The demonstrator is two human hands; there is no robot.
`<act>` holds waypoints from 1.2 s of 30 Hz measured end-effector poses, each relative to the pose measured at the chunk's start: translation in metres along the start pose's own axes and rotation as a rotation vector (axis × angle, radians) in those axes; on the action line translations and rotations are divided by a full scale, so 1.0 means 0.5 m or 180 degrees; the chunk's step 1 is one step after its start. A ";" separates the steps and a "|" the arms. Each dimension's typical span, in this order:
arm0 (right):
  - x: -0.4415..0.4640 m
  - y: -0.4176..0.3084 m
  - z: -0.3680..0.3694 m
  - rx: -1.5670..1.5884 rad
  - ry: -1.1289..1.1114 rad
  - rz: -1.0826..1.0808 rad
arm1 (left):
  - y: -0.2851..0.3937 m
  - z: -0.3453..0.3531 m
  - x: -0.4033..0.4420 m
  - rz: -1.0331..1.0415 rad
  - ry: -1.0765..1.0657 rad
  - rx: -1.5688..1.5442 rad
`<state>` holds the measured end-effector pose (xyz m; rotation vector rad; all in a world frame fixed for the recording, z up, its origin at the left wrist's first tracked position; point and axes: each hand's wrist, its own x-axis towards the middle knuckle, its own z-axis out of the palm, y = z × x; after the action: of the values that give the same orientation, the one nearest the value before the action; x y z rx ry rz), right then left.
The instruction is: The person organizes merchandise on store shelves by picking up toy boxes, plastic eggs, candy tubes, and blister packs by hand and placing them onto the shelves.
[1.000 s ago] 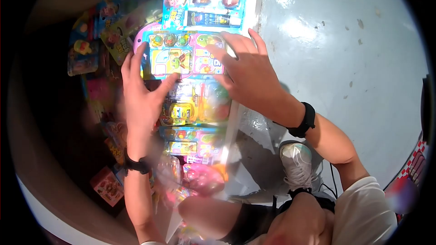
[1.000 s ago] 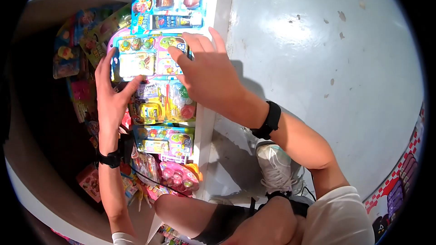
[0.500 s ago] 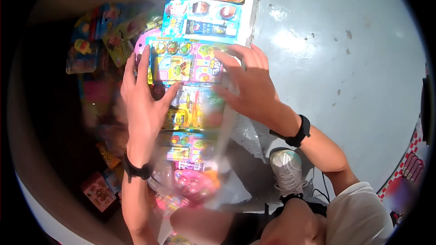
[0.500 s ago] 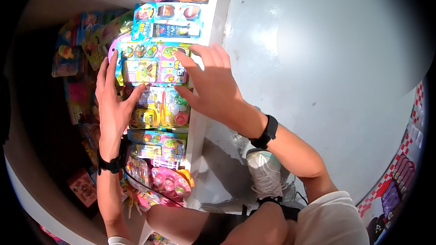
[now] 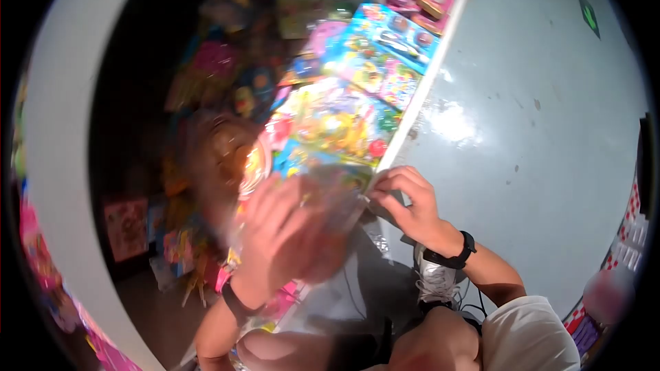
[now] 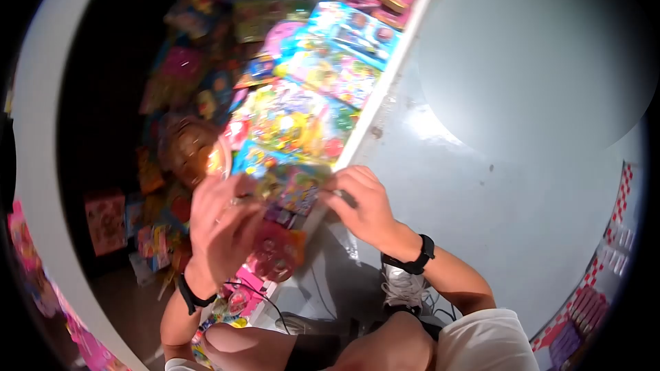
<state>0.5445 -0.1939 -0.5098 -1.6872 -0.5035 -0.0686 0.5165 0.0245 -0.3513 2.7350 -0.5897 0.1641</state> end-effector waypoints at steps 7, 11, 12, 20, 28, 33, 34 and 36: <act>0.002 -0.153 0.109 0.0376 -0.0393 0.0234 | 0.084 -0.163 -0.229 -0.0623 0.0511 -0.0359; 0.050 -0.259 0.160 0.0494 -0.0646 -0.0659 | 0.093 -0.223 -0.365 -0.0670 0.0883 -0.0226; 0.053 -0.279 0.173 0.0471 -0.0613 -0.0794 | 0.103 -0.247 -0.381 -0.0674 0.0750 -0.0201; 0.088 -0.384 0.184 0.0164 -0.1008 -0.1707 | 0.110 -0.304 -0.523 -0.0592 0.1427 0.0374; 0.149 -0.479 0.167 0.0353 -0.0852 -0.1465 | 0.131 -0.366 -0.602 -0.1187 0.1913 0.1023; 0.177 -0.497 0.158 0.0436 -0.0918 -0.1381 | 0.153 -0.384 -0.640 -0.1401 0.2544 0.1185; 0.183 -0.502 0.157 0.0331 -0.0904 -0.1508 | 0.159 -0.392 -0.650 -0.1420 0.2540 0.1256; 0.198 -0.520 0.156 0.0214 -0.0895 -0.1633 | 0.156 -0.401 -0.678 -0.1424 0.2625 0.1311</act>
<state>0.5206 -0.0672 -0.2516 -1.4729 -1.1307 -0.1859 0.1679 0.1560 -0.2012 2.7177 0.3134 1.3221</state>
